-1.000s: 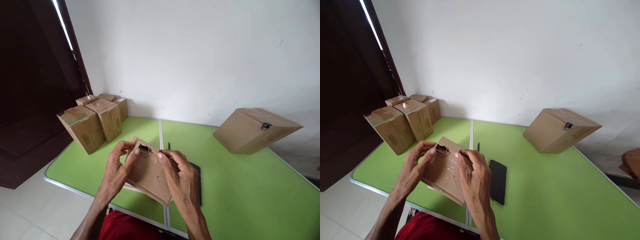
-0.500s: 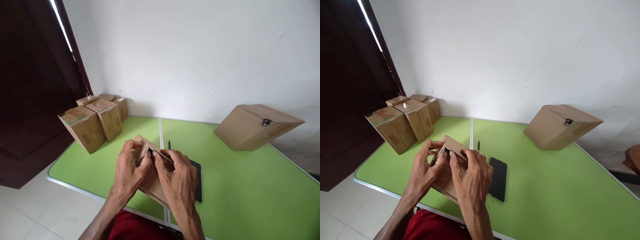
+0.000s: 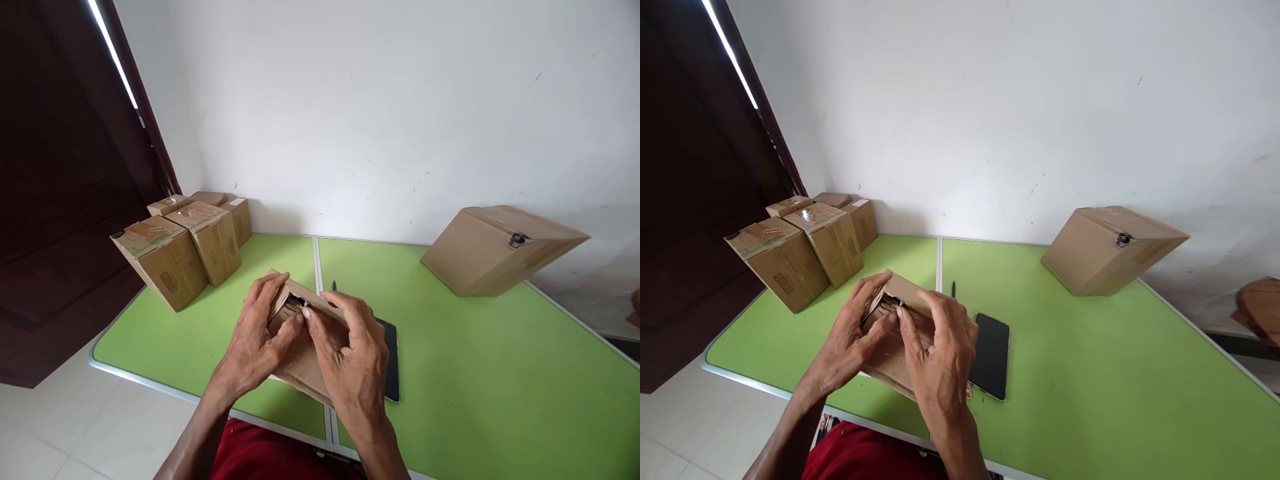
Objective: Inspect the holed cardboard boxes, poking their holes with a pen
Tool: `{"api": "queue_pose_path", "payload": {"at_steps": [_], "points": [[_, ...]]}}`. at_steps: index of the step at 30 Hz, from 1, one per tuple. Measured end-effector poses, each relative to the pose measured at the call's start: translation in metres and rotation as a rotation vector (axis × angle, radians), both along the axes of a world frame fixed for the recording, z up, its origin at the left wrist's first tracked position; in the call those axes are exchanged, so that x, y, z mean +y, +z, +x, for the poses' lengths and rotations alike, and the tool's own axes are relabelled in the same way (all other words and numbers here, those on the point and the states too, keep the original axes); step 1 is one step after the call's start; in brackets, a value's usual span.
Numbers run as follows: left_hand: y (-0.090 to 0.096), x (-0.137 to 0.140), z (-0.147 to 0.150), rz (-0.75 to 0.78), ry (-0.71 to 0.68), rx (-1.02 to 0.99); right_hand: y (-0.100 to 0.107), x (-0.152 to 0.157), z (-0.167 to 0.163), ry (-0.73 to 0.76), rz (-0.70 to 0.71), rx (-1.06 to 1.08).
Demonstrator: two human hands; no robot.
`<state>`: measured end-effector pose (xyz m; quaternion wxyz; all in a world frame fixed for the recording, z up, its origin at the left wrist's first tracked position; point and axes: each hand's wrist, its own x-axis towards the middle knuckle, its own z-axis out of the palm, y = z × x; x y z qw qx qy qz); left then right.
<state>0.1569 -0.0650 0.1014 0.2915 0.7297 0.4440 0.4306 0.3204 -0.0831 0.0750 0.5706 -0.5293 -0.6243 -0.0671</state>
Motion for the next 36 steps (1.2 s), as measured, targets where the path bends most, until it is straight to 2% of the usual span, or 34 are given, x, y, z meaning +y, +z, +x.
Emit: {"api": "queue_pose_path", "payload": {"at_steps": [3,9,13,18,29,33,36], "points": [[-0.007,0.003,-0.007,-0.068,-0.076,0.013,-0.001,0.003,0.0,0.063,0.072,-0.078],[-0.008,0.003,-0.009,-0.183,-0.096,-0.006,-0.003,0.006,0.003,0.16,0.116,-0.122],[-0.005,0.006,-0.008,-0.205,-0.078,-0.014,-0.002,0.009,0.007,0.203,0.056,-0.26],[-0.001,0.013,-0.005,-0.19,-0.092,0.002,0.009,0.014,0.011,0.241,-0.078,-0.382],[0.007,0.019,-0.008,-0.166,-0.234,0.126,0.028,0.026,0.029,0.381,-0.194,-0.28],[0.007,0.023,-0.009,-0.171,-0.24,0.138,0.027,0.032,0.037,0.444,-0.183,-0.151],[0.002,0.032,-0.013,-0.233,-0.25,0.121,0.025,0.036,0.039,0.468,-0.157,-0.092]]}}
